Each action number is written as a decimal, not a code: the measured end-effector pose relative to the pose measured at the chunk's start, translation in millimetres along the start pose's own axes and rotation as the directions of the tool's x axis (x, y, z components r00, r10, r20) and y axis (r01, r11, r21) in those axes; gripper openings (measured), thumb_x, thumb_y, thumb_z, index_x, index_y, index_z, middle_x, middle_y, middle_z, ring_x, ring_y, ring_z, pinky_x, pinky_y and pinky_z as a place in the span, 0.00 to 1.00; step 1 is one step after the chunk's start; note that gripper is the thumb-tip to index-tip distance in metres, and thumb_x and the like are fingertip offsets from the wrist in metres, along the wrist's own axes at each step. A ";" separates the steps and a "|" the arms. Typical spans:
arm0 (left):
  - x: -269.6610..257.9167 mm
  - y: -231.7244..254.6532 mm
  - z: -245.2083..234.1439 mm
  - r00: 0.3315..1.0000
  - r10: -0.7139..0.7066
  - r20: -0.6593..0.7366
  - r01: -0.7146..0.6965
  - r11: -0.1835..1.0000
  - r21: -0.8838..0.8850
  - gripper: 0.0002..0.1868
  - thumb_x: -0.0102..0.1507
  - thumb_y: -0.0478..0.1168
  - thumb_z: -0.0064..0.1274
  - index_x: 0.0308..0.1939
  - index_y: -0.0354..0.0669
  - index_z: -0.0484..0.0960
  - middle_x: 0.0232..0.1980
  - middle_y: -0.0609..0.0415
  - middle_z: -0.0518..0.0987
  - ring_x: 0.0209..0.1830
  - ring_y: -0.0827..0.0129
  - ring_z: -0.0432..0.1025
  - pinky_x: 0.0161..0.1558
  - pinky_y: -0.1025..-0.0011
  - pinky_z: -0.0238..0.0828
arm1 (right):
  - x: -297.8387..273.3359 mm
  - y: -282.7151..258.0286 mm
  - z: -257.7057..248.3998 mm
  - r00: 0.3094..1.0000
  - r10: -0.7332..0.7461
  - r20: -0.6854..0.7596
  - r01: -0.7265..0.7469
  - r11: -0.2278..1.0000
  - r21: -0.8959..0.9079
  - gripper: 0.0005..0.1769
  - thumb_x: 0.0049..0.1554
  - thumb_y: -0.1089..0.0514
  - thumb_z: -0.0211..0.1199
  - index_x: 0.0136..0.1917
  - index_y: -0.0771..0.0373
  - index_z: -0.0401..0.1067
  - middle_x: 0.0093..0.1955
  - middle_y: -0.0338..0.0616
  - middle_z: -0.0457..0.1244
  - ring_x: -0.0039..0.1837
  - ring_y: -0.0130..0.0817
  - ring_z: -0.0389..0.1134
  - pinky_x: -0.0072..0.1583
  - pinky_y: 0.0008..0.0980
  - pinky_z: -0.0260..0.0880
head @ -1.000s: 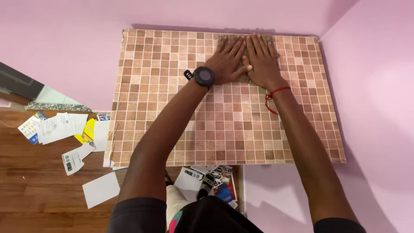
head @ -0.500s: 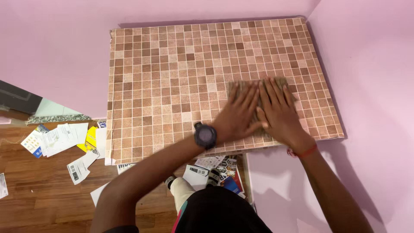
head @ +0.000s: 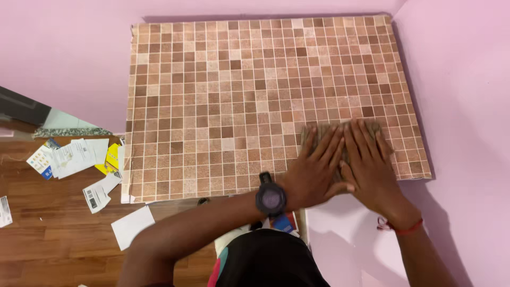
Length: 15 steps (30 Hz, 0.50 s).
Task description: The person wipes the top and side surfaces of a small tiled cabinet using a cloth.
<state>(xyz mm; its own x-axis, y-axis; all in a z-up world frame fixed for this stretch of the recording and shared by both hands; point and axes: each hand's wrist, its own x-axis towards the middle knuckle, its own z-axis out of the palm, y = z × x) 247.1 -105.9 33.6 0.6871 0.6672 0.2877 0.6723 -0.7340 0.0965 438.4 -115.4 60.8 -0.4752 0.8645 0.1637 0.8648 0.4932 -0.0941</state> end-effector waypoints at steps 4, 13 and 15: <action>44.4 -29.1 23.0 1.000 0.016 0.003 -0.016 1.000 0.001 0.54 0.68 0.73 0.21 0.77 0.25 0.53 0.82 0.32 0.48 0.84 0.45 0.40 0.79 0.39 0.29 | 28.4 39.2 13.5 1.000 0.015 0.011 -0.015 1.000 -0.018 0.39 0.66 0.47 0.43 0.83 0.69 0.41 0.86 0.58 0.38 0.87 0.47 0.33 0.82 0.52 0.27; 156.4 -130.4 63.3 0.994 0.018 0.106 -0.012 0.998 -0.062 0.51 0.70 0.71 0.14 0.80 0.29 0.45 0.84 0.34 0.43 0.84 0.47 0.32 0.79 0.43 0.23 | 147.1 130.2 48.8 0.987 0.128 0.099 -0.122 0.990 -0.067 0.38 0.69 0.45 0.35 0.84 0.67 0.36 0.87 0.58 0.33 0.87 0.46 0.29 0.81 0.53 0.22; 173.7 -147.7 68.1 0.991 0.000 0.133 0.014 0.994 -0.107 0.49 0.70 0.70 0.13 0.80 0.32 0.44 0.83 0.37 0.41 0.84 0.50 0.31 0.79 0.44 0.21 | 168.1 146.5 55.2 0.980 0.147 0.134 -0.142 0.989 -0.044 0.38 0.70 0.43 0.32 0.85 0.65 0.34 0.86 0.58 0.31 0.86 0.49 0.26 0.79 0.52 0.20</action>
<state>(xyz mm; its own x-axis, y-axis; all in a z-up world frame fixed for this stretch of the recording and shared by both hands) 285.9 127.0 4.4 0.7179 0.6779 0.1583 0.6484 -0.7339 0.2023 476.2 107.5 20.3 -0.3606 0.9326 0.0150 0.9298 0.3607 -0.0730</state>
